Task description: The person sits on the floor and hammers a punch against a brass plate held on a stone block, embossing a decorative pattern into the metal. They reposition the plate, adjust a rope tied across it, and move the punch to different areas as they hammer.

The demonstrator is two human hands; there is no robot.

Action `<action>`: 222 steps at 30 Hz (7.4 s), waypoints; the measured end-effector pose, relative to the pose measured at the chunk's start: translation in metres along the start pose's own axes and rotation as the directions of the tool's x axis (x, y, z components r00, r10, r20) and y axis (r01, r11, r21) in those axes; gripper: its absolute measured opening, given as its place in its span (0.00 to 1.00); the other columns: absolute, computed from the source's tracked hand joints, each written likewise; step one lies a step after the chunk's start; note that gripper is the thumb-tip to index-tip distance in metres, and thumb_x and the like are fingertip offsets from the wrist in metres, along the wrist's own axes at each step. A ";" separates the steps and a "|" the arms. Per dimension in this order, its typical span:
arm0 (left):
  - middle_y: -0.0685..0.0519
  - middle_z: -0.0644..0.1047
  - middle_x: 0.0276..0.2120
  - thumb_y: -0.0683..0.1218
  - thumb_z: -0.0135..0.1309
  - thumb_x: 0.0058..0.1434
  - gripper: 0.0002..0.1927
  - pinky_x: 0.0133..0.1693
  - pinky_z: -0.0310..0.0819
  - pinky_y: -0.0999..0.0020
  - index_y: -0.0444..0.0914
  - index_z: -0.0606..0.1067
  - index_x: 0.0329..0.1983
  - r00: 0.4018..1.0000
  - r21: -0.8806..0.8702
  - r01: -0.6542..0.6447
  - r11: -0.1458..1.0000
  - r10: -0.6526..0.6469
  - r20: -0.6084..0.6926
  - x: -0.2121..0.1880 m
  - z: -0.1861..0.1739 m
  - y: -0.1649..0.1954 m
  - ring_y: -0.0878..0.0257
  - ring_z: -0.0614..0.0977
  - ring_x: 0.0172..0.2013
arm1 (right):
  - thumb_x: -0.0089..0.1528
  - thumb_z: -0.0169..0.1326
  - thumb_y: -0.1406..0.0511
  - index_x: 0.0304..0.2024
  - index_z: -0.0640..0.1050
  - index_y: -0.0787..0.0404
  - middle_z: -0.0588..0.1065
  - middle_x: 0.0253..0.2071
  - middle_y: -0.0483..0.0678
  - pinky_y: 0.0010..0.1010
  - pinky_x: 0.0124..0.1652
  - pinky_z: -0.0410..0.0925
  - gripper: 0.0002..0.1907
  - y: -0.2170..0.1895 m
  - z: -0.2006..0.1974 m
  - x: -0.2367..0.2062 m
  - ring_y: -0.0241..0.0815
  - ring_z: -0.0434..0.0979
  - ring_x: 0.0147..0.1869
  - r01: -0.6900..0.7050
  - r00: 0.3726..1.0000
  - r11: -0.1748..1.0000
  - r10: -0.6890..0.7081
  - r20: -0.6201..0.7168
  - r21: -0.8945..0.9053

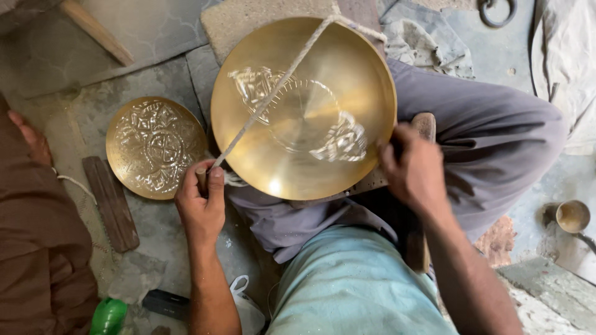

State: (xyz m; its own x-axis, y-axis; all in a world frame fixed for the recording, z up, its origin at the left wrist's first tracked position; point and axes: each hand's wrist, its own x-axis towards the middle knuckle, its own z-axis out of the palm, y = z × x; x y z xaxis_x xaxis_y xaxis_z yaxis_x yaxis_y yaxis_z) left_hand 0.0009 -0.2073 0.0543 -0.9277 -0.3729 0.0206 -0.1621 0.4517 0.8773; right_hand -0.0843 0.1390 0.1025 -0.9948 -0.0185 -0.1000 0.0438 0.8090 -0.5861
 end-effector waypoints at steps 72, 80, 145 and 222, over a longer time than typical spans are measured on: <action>0.48 0.76 0.41 0.54 0.65 0.59 0.23 0.38 0.78 0.58 0.37 0.72 0.50 0.973 0.279 -0.158 0.947 0.102 0.206 -0.041 0.008 0.037 0.53 0.83 0.38 | 0.65 0.51 0.78 0.48 0.76 0.65 0.78 0.47 0.52 0.34 0.43 0.74 0.10 -0.005 -0.018 0.002 0.47 0.82 0.44 0.327 0.940 0.932 -0.303 -0.156 0.157; 0.40 0.74 0.47 0.52 0.62 0.65 0.22 0.48 0.72 0.50 0.33 0.76 0.54 0.987 0.435 -0.092 0.896 0.141 -0.082 0.008 -0.005 0.038 0.41 0.78 0.47 | 0.68 0.59 0.75 0.51 0.77 0.64 0.74 0.58 0.57 0.39 0.46 0.74 0.10 -0.032 -0.005 0.048 0.54 0.81 0.51 0.515 0.829 0.856 -0.508 -0.234 -0.036; 0.48 0.73 0.37 0.37 0.60 0.70 0.15 0.39 0.81 0.60 0.39 0.74 0.59 0.499 -0.081 -0.739 0.669 0.624 0.602 0.195 0.126 0.117 0.53 0.86 0.40 | 0.52 0.56 0.85 0.54 0.73 0.70 0.73 0.43 0.60 0.39 0.46 0.68 0.27 0.030 -0.023 0.084 0.52 0.74 0.47 0.288 0.870 0.859 -0.420 -0.259 -0.424; 0.50 0.72 0.37 0.42 0.63 0.72 0.16 0.38 0.80 0.60 0.40 0.74 0.60 0.490 -0.002 -0.769 0.639 0.592 0.640 0.194 0.122 0.117 0.56 0.83 0.37 | 0.55 0.51 0.81 0.56 0.68 0.69 0.74 0.47 0.57 0.33 0.47 0.69 0.25 0.050 -0.012 0.074 0.45 0.75 0.47 0.223 0.948 0.975 -0.217 -0.233 -0.001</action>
State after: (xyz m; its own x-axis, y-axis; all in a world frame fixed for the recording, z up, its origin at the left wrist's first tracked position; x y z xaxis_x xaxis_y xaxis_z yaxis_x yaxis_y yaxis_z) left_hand -0.2390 -0.1283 0.1027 -0.7658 0.6032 0.2230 0.6108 0.5737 0.5457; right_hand -0.1571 0.1851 0.0756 -0.9739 -0.0564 0.2200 -0.1794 0.7848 -0.5932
